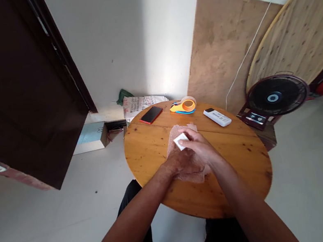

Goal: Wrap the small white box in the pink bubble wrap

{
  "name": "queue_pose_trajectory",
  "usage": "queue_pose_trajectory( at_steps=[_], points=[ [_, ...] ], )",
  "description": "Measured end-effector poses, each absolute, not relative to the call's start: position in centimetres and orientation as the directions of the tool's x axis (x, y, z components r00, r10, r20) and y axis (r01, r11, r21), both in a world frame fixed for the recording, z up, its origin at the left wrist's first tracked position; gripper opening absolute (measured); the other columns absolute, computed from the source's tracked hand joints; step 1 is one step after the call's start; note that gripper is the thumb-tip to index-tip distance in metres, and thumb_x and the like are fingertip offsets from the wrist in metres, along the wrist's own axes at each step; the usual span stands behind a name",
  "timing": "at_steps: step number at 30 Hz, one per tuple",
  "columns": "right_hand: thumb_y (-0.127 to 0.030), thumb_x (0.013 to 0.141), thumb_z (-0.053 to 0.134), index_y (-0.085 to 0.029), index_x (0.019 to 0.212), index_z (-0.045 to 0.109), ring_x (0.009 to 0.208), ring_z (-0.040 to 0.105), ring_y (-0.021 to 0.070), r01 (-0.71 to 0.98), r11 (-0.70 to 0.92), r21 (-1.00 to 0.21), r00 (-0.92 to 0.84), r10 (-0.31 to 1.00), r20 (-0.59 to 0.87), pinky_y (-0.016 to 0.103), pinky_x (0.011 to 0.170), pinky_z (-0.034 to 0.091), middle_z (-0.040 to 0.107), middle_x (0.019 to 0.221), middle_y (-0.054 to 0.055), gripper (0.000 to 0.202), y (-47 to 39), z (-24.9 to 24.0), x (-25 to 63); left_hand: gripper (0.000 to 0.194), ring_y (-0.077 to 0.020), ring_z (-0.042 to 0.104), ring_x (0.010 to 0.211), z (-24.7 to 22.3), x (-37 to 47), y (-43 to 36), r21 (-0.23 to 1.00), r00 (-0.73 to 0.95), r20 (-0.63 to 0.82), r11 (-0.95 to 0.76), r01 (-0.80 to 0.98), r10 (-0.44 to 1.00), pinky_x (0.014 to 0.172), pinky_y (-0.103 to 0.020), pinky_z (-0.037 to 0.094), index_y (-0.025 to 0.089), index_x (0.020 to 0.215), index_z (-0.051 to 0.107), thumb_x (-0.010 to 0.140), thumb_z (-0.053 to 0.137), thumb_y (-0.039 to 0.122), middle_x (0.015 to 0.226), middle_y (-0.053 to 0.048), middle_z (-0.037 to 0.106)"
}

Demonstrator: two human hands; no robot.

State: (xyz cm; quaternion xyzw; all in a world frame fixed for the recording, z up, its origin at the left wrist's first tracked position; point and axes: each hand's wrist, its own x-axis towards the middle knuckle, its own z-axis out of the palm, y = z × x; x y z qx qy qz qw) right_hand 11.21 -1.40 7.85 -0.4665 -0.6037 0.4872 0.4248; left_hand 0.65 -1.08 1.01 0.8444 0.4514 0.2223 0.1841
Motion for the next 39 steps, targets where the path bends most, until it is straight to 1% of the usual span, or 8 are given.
queue_pose_trajectory(
  at_steps=[6, 10, 14, 17, 22, 26, 33, 39],
  points=[
    [-0.034, 0.062, 0.07, -0.021, 0.104, 0.058, 0.076, 0.061, 0.016, 0.01, -0.066, -0.998, -0.005, 0.998, -0.066, 0.026, 0.066, 0.047, 0.065, 0.086, 0.0, 0.046, 0.5, 4.7, 15.1, 0.085, -0.0392, 0.016, 0.142, 1.1, 0.0, -0.9, 0.381, 0.634, 0.228, -0.667, 0.641, 0.739, 0.112, -0.063, 0.008, 0.031, 0.14, 0.04, 0.067, 0.06, 0.069, 0.155, -0.008, 0.022],
    [-0.039, 0.064, 0.07, -0.023, 0.107, 0.057, 0.077, 0.061, 0.0166, -0.004, -0.035, -0.999, 0.034, 0.999, -0.036, 0.029, 0.069, 0.049, 0.065, 0.087, 0.0, 0.048, -0.1, 3.8, 17.4, 0.064, -0.0321, 0.026, 0.14, 1.7, -0.2, -0.7, 0.477, 0.589, 0.202, -0.604, 0.638, 0.782, 0.115, -0.057, 0.013, 0.034, 0.138, 0.041, 0.078, 0.057, 0.048, 0.148, -0.003, 0.039],
    [-0.038, 0.066, 0.067, -0.021, 0.112, 0.057, 0.079, 0.061, 0.0169, 0.066, 0.035, -0.997, 0.08, 0.996, 0.041, 0.028, 0.069, 0.048, 0.066, 0.093, 0.001, 0.05, -0.6, 3.3, 17.8, 0.047, -0.0223, 0.039, 0.133, 1.7, -0.4, 0.3, 0.587, 0.354, 0.219, -0.412, 0.697, 0.909, 0.115, -0.041, 0.027, 0.024, 0.128, 0.055, 0.081, 0.047, 0.022, 0.135, -0.002, 0.054],
    [-0.033, 0.066, 0.066, -0.02, 0.118, 0.056, 0.087, 0.061, 0.0183, 0.183, 0.075, -0.98, 0.029, 0.996, 0.081, 0.03, 0.077, 0.048, 0.067, 0.102, 0.002, 0.054, -0.8, 3.3, 17.7, 0.04, -0.0226, 0.044, 0.128, 1.4, -0.7, 0.9, 0.575, 0.269, 0.193, -0.331, 0.748, 0.944, 0.113, -0.04, 0.03, 0.02, 0.116, 0.063, 0.08, 0.046, 0.02, 0.126, -0.005, 0.061],
    [-0.028, 0.068, 0.065, -0.022, 0.129, 0.049, 0.101, 0.061, 0.0201, 0.4, 0.116, -0.909, -0.159, 0.986, 0.056, 0.035, 0.09, 0.047, 0.063, 0.118, 0.005, 0.063, -1.1, 3.5, 17.7, 0.031, -0.0224, 0.047, 0.123, 1.0, -0.6, 1.0, 0.532, 0.305, 0.255, -0.397, 0.748, 0.917, 0.112, -0.042, 0.03, 0.023, 0.106, 0.067, 0.083, 0.046, 0.025, 0.12, -0.002, 0.065],
    [-0.027, 0.066, 0.067, -0.022, 0.129, 0.046, 0.113, 0.057, 0.0221, 0.388, 0.164, -0.907, -0.233, 0.969, 0.076, 0.038, 0.096, 0.045, 0.056, 0.13, 0.008, 0.066, -0.9, 3.1, 18.5, 0.032, -0.0211, 0.048, 0.122, 0.9, -0.6, 1.2, 0.531, 0.286, 0.26, -0.384, 0.755, 0.922, 0.11, -0.04, 0.032, 0.024, 0.106, 0.067, 0.083, 0.045, 0.024, 0.119, -0.002, 0.065],
    [-0.022, 0.069, 0.059, -0.021, 0.123, 0.05, 0.099, 0.065, 0.021, 0.455, 0.126, -0.882, -0.229, 0.973, 0.02, 0.038, 0.088, 0.05, 0.067, 0.111, 0.006, 0.055, -0.7, 2.4, 18.6, 0.038, -0.0207, 0.049, 0.12, 0.8, -0.8, 1.4, 0.54, 0.312, 0.265, -0.409, 0.736, 0.912, 0.108, -0.039, 0.032, 0.023, 0.106, 0.066, 0.075, 0.047, 0.013, 0.119, -0.003, 0.064],
    [-0.019, 0.067, 0.059, -0.022, 0.122, 0.051, 0.102, 0.064, 0.0211, 0.361, 0.116, -0.925, -0.257, 0.966, 0.021, 0.035, 0.089, 0.05, 0.066, 0.115, 0.006, 0.056, -0.6, 2.4, 18.4, 0.034, -0.0217, 0.05, 0.119, 1.1, -0.8, 1.3, 0.557, 0.332, 0.244, -0.412, 0.721, 0.911, 0.107, -0.041, 0.032, 0.021, 0.104, 0.067, 0.079, 0.045, 0.013, 0.115, -0.005, 0.066]
  ],
)
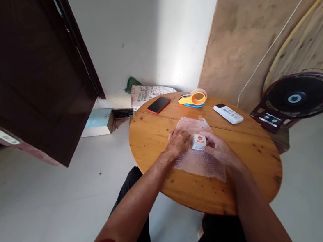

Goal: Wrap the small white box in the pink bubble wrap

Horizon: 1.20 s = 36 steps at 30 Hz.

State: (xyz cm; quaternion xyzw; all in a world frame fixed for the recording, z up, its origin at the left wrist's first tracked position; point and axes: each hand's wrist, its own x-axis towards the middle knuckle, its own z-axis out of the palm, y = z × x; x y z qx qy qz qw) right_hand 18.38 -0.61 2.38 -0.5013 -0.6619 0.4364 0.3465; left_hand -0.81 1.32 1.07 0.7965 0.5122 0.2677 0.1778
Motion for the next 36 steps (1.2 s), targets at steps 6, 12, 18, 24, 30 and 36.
queue_pose_trajectory(
  at_steps=[6, 12, 18, 24, 30, 36],
  points=[
    [-0.02, 0.067, 0.061, -0.022, 0.122, 0.052, 0.101, 0.064, 0.0218, 0.333, 0.11, -0.937, -0.256, 0.966, 0.023, 0.037, 0.09, 0.05, 0.066, 0.114, 0.006, 0.056, -0.36, 1.94, 18.49, 0.031, -0.0211, 0.051, 0.118, 1.14, -0.81, 1.18, 0.56, 0.32, 0.252, -0.407, 0.722, 0.913, 0.108, -0.041, 0.031, 0.021, 0.105, 0.066, 0.081, 0.046, 0.016, 0.117, -0.005, 0.065],
    [-0.022, 0.066, 0.063, -0.022, 0.118, 0.054, 0.102, 0.064, 0.0226, 0.3, 0.118, -0.947, -0.285, 0.958, 0.029, 0.037, 0.091, 0.049, 0.067, 0.113, 0.005, 0.053, -0.49, 2.29, 18.32, 0.03, -0.0209, 0.052, 0.117, 1.12, -0.85, 1.12, 0.549, 0.327, 0.252, -0.413, 0.727, 0.911, 0.106, -0.041, 0.032, 0.021, 0.105, 0.066, 0.083, 0.045, 0.017, 0.116, -0.006, 0.065],
    [-0.021, 0.067, 0.061, -0.022, 0.117, 0.054, 0.098, 0.064, 0.0215, 0.332, 0.134, -0.934, -0.272, 0.961, 0.041, 0.036, 0.089, 0.049, 0.067, 0.11, 0.005, 0.051, -0.44, 2.07, 18.24, 0.029, -0.0212, 0.052, 0.116, 1.13, -0.81, 1.16, 0.552, 0.314, 0.256, -0.405, 0.729, 0.914, 0.107, -0.042, 0.031, 0.023, 0.103, 0.067, 0.082, 0.048, 0.017, 0.114, -0.005, 0.066],
    [-0.02, 0.066, 0.06, -0.023, 0.118, 0.053, 0.102, 0.062, 0.0218, 0.345, 0.143, -0.928, -0.279, 0.959, 0.044, 0.038, 0.091, 0.048, 0.065, 0.115, 0.005, 0.053, -0.26, 1.81, 18.41, 0.029, -0.0211, 0.053, 0.117, 1.29, -0.79, 1.12, 0.557, 0.313, 0.258, -0.406, 0.725, 0.914, 0.106, -0.041, 0.033, 0.022, 0.101, 0.068, 0.083, 0.046, 0.017, 0.114, -0.006, 0.066],
    [-0.02, 0.066, 0.062, -0.024, 0.127, 0.047, 0.108, 0.059, 0.0228, 0.332, 0.127, -0.935, -0.302, 0.953, 0.022, 0.039, 0.096, 0.046, 0.062, 0.121, 0.006, 0.062, -0.63, 2.36, 18.48, 0.031, -0.0228, 0.053, 0.116, 1.31, -0.83, 0.99, 0.571, 0.304, 0.272, -0.408, 0.713, 0.913, 0.107, -0.042, 0.033, 0.022, 0.102, 0.069, 0.08, 0.048, 0.016, 0.114, -0.006, 0.066],
    [-0.02, 0.065, 0.064, -0.023, 0.128, 0.047, 0.114, 0.056, 0.0248, 0.307, 0.116, -0.945, -0.32, 0.947, 0.012, 0.042, 0.101, 0.042, 0.059, 0.127, 0.007, 0.065, -0.68, 2.76, 18.66, 0.041, -0.0239, 0.044, 0.128, 1.11, -0.92, 1.33, 0.579, 0.247, 0.308, -0.387, 0.718, 0.919, 0.111, -0.043, 0.029, 0.02, 0.112, 0.064, 0.074, 0.05, 0.011, 0.123, -0.005, 0.063]
  ],
)
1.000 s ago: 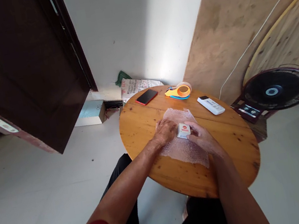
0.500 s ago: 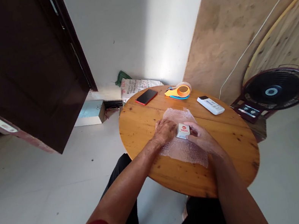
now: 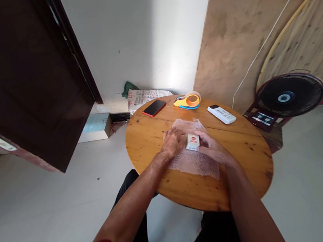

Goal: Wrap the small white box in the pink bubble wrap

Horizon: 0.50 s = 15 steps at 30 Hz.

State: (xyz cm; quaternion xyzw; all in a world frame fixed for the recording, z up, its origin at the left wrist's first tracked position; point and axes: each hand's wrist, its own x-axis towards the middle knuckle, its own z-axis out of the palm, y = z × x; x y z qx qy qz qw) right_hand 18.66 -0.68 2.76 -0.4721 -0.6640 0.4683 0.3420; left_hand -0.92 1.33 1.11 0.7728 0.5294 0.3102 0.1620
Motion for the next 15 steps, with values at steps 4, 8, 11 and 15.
queue_pose_trajectory(
  at_steps=[4, 8, 11, 15],
  points=[
    [-0.023, 0.066, 0.066, -0.023, 0.127, 0.05, 0.116, 0.056, 0.0262, 0.238, 0.126, -0.963, -0.323, 0.945, 0.044, 0.044, 0.103, 0.04, 0.06, 0.126, 0.007, 0.063, -0.6, 2.8, 18.8, 0.042, -0.0248, 0.04, 0.131, 3.7, -2.1, -0.1, 0.52, 0.243, 0.315, -0.381, 0.765, 0.918, 0.112, -0.044, 0.026, 0.019, 0.113, 0.063, 0.075, 0.048, 0.009, 0.125, -0.006, 0.062],
    [-0.028, 0.07, 0.065, -0.024, 0.123, 0.056, 0.119, 0.054, 0.0258, 0.197, 0.157, -0.968, -0.285, 0.954, 0.097, 0.043, 0.105, 0.038, 0.06, 0.128, 0.006, 0.053, -0.5, 2.9, 19.0, 0.034, -0.0264, 0.046, 0.123, 6.0, -3.5, -4.3, 0.349, 0.535, 0.262, -0.596, 0.723, 0.803, 0.111, -0.054, 0.018, 0.025, 0.11, 0.062, 0.077, 0.056, 0.02, 0.112, -0.005, 0.065],
    [-0.03, 0.073, 0.064, -0.024, 0.117, 0.059, 0.121, 0.053, 0.0242, 0.191, 0.183, -0.964, -0.247, 0.96, 0.133, 0.04, 0.105, 0.038, 0.061, 0.127, 0.004, 0.045, -0.5, 2.7, 19.2, 0.025, -0.0266, 0.047, 0.119, 5.8, -3.7, -7.5, 0.239, 0.625, 0.208, -0.659, 0.713, 0.752, 0.111, -0.055, 0.014, 0.023, 0.099, 0.063, 0.075, 0.061, 0.024, 0.108, -0.006, 0.064],
    [-0.032, 0.074, 0.063, -0.025, 0.115, 0.061, 0.122, 0.052, 0.0234, 0.201, 0.196, -0.96, -0.174, 0.971, 0.162, 0.039, 0.106, 0.037, 0.062, 0.125, 0.003, 0.041, -0.2, 2.2, 19.4, 0.012, -0.0249, 0.049, 0.114, 4.2, -2.5, -9.1, 0.15, 0.596, 0.219, -0.631, 0.761, 0.772, 0.112, -0.052, 0.015, 0.021, 0.088, 0.062, 0.076, 0.059, 0.02, 0.099, -0.006, 0.063]
  ],
)
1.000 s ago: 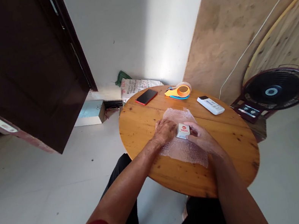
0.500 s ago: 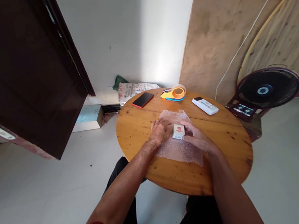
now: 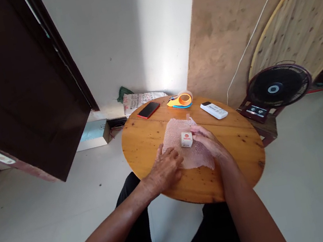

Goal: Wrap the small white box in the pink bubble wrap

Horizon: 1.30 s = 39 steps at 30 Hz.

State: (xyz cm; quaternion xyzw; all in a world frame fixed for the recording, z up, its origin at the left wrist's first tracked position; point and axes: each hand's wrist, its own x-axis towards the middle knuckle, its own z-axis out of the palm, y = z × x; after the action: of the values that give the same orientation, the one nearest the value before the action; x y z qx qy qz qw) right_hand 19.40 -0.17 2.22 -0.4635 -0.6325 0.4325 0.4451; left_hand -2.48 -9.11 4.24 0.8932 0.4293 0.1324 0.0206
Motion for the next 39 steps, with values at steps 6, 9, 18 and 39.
queue_pose_trajectory(
  at_steps=[6, 9, 18, 39],
  points=[
    [-0.038, 0.076, 0.062, -0.025, 0.116, 0.062, 0.12, 0.054, 0.0238, 0.166, 0.186, -0.968, -0.132, 0.977, 0.165, 0.04, 0.105, 0.038, 0.062, 0.125, 0.005, 0.041, 0.3, 1.5, 19.6, 0.015, -0.0216, 0.058, 0.094, 2.9, -0.7, -8.7, 0.054, 0.605, 0.227, -0.63, 0.775, 0.763, 0.11, -0.048, 0.022, 0.018, 0.082, 0.063, 0.082, 0.048, 0.016, 0.09, -0.007, 0.063],
    [-0.042, 0.077, 0.062, -0.024, 0.114, 0.062, 0.12, 0.054, 0.0241, 0.14, 0.169, -0.975, -0.114, 0.981, 0.154, 0.041, 0.105, 0.038, 0.063, 0.124, 0.005, 0.041, 0.5, 1.5, 19.5, 0.014, -0.0209, 0.06, 0.09, 3.3, -0.6, -8.5, 0.093, 0.577, 0.245, -0.612, 0.786, 0.779, 0.108, -0.044, 0.027, 0.017, 0.08, 0.064, 0.08, 0.049, 0.015, 0.086, -0.007, 0.065],
    [-0.069, 0.08, 0.046, -0.024, 0.122, 0.059, 0.116, 0.057, 0.0285, 0.019, 0.022, -1.0, -0.086, 0.996, 0.02, 0.044, 0.096, 0.046, 0.064, 0.122, 0.01, 0.063, -0.2, 3.4, 20.1, 0.016, -0.0221, 0.065, 0.079, 8.8, 0.4, -2.1, 0.328, 0.358, 0.233, -0.42, 0.846, 0.904, 0.085, -0.035, 0.046, 0.018, 0.078, 0.068, 0.075, 0.053, 0.023, 0.079, -0.007, 0.071],
    [-0.038, 0.063, 0.068, -0.019, 0.092, 0.068, 0.084, 0.065, 0.0222, 0.248, 0.09, -0.965, 0.056, 0.993, 0.107, 0.038, 0.08, 0.051, 0.072, 0.093, 0.005, 0.035, 0.2, 2.1, 18.9, 0.011, -0.0079, 0.046, 0.057, 2.9, 1.3, 3.1, 0.794, 0.227, 0.193, -0.287, 0.535, 0.955, 0.051, -0.018, 0.035, 0.014, 0.071, 0.063, 0.065, 0.054, 0.013, 0.062, 0.004, 0.055]
  ],
)
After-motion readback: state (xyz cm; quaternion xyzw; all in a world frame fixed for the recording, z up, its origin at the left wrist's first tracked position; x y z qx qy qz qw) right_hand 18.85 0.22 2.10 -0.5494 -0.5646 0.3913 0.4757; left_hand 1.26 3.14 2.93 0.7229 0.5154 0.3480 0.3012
